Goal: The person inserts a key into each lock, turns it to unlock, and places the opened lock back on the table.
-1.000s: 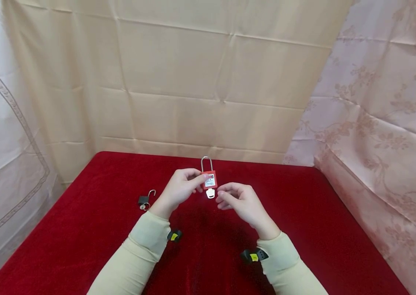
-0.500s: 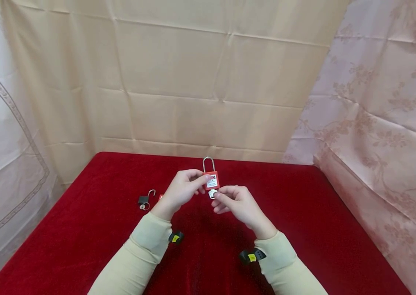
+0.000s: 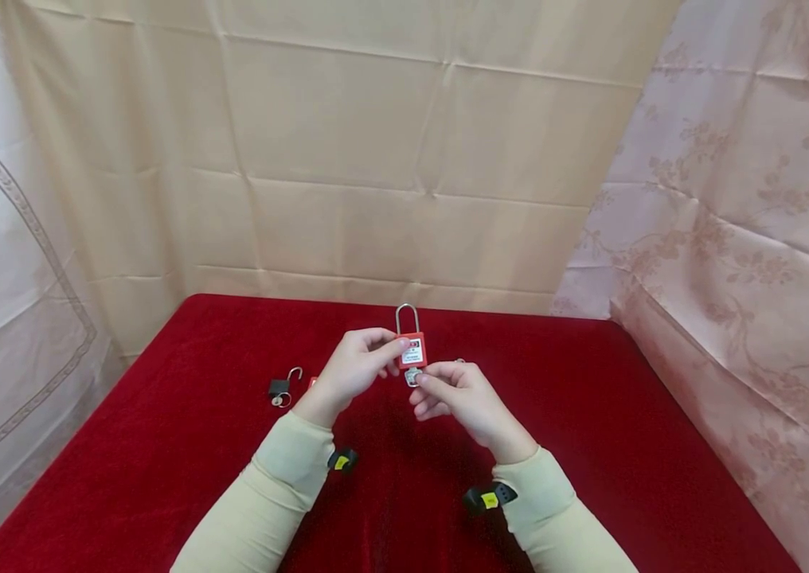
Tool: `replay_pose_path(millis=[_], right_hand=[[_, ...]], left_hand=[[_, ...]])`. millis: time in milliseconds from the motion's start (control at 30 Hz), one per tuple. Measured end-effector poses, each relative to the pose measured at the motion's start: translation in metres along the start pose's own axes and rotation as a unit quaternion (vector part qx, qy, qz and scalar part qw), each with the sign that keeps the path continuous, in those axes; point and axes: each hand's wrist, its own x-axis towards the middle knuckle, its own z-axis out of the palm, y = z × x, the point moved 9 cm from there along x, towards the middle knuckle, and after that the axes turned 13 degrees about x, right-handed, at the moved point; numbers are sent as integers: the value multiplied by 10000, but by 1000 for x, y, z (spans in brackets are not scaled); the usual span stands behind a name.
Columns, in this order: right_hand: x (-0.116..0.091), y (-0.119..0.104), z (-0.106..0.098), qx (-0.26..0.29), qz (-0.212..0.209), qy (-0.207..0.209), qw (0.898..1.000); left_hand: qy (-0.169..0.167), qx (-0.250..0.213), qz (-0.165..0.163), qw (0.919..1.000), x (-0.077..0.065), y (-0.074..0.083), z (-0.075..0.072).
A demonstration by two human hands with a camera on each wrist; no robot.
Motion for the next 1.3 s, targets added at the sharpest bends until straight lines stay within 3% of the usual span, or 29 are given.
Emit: replay_pose_path(millis=[300, 667, 933, 1300], right_hand=[[1, 6, 1, 545, 238, 39, 9982], [0, 8, -1, 792, 260, 75, 9965], [-1, 14, 6, 1259, 586, -188, 9901], [0, 19, 15, 1908, 813, -660, 9760]], left_hand=[[42, -68, -57, 10000, 2, -4, -2], [-262, -193, 71, 9994, 0, 0, -1], [-369, -578, -115, 9976, 0, -4, 2], [-454, -705, 163, 9963, 3, -4, 10]])
